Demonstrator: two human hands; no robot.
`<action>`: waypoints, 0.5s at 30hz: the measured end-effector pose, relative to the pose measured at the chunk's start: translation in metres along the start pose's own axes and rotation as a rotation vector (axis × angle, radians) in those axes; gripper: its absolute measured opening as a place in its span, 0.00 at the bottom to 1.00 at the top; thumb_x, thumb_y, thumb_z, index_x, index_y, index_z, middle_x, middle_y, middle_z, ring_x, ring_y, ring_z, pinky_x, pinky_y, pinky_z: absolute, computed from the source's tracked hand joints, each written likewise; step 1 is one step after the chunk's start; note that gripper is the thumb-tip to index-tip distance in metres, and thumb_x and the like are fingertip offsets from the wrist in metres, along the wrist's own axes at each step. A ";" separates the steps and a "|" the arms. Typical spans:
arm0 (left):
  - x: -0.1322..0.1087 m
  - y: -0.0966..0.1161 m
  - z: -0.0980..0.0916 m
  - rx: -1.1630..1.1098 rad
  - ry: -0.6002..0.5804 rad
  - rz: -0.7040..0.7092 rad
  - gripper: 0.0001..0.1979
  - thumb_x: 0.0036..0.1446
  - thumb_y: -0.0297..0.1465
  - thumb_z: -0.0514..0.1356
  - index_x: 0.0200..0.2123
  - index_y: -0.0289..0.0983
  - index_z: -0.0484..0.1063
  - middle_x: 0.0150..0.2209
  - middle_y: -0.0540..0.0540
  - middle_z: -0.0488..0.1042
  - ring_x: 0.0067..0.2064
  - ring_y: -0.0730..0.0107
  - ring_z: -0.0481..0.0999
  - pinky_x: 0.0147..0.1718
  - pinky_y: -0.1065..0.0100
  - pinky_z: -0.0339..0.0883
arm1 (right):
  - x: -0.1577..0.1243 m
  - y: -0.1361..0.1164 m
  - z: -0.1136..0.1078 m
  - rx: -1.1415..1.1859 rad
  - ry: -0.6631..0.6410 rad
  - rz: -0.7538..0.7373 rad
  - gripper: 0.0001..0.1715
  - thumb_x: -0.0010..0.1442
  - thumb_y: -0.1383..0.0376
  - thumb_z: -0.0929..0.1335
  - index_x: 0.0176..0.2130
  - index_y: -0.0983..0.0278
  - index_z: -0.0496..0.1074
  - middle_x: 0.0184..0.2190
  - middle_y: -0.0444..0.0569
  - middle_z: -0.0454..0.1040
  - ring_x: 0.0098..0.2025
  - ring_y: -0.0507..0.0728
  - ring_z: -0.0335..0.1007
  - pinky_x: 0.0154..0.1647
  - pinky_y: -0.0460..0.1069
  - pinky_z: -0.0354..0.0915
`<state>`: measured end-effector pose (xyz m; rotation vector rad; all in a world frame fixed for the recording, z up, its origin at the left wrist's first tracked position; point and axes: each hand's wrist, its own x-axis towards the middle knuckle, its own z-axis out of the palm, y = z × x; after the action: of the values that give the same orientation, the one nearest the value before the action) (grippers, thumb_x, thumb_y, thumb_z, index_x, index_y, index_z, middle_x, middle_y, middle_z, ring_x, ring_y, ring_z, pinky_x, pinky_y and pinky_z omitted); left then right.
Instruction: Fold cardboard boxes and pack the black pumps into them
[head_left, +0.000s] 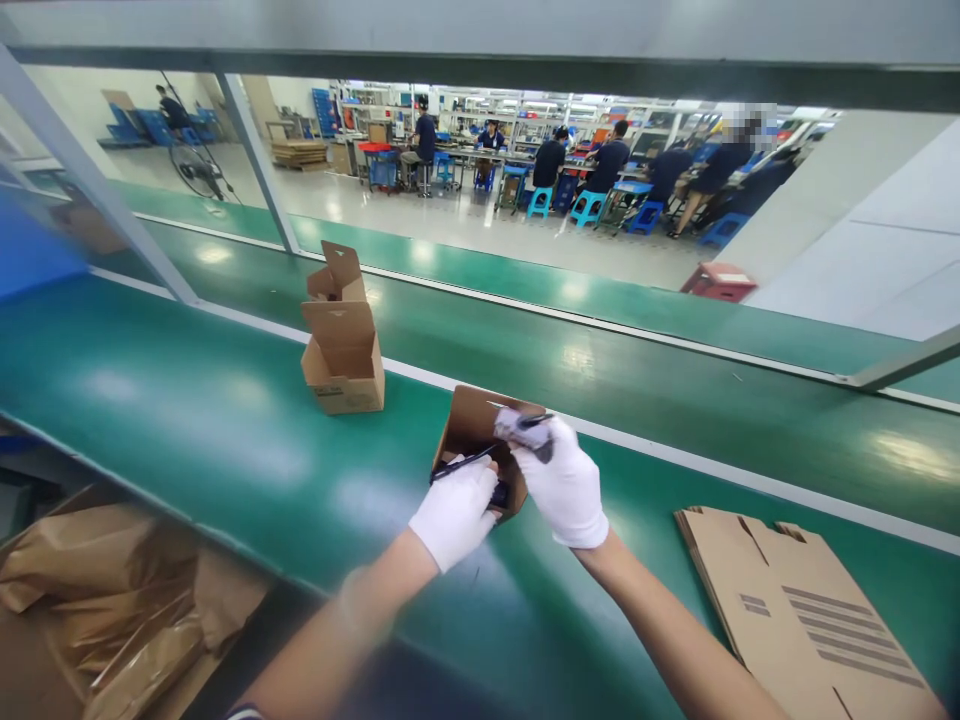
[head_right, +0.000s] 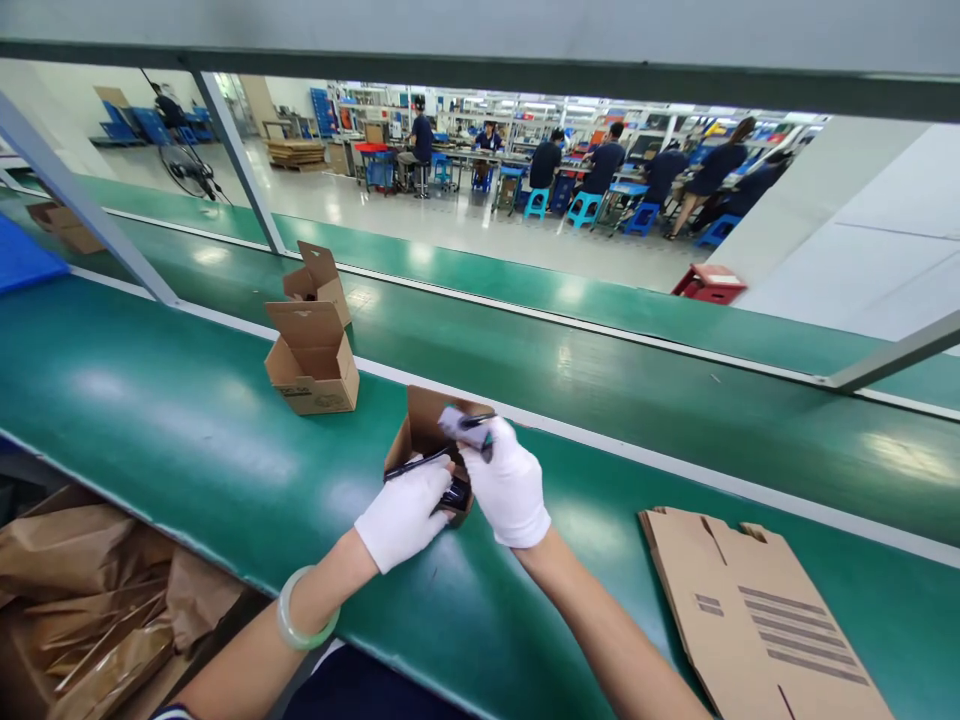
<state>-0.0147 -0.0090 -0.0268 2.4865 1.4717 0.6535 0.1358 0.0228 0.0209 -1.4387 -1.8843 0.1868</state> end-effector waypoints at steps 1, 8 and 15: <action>0.001 0.000 0.000 -0.009 0.001 -0.005 0.18 0.50 0.28 0.61 0.46 0.34 0.65 0.46 0.39 0.71 0.48 0.53 0.70 0.52 0.53 0.65 | 0.000 -0.004 -0.002 -0.228 -0.108 -0.124 0.12 0.63 0.62 0.60 0.45 0.64 0.64 0.37 0.54 0.73 0.37 0.59 0.70 0.38 0.52 0.65; -0.006 0.005 -0.005 -0.108 0.062 0.047 0.15 0.50 0.25 0.61 0.43 0.36 0.66 0.45 0.43 0.72 0.49 0.55 0.70 0.53 0.53 0.64 | 0.019 -0.050 0.006 -0.832 -0.604 -0.263 0.13 0.60 0.74 0.58 0.41 0.69 0.68 0.34 0.61 0.72 0.36 0.62 0.72 0.31 0.50 0.64; -0.054 -0.008 -0.008 -0.159 0.485 0.061 0.17 0.57 0.27 0.57 0.51 0.37 0.63 0.50 0.40 0.71 0.51 0.58 0.70 0.49 0.55 0.68 | 0.032 -0.051 0.034 -0.832 -0.701 -0.200 0.14 0.59 0.76 0.57 0.40 0.74 0.69 0.33 0.64 0.74 0.35 0.63 0.75 0.32 0.52 0.68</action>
<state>-0.0473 -0.0525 -0.0374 2.3585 1.4133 1.4044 0.0720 0.0432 0.0386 -1.8385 -2.8811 -0.2657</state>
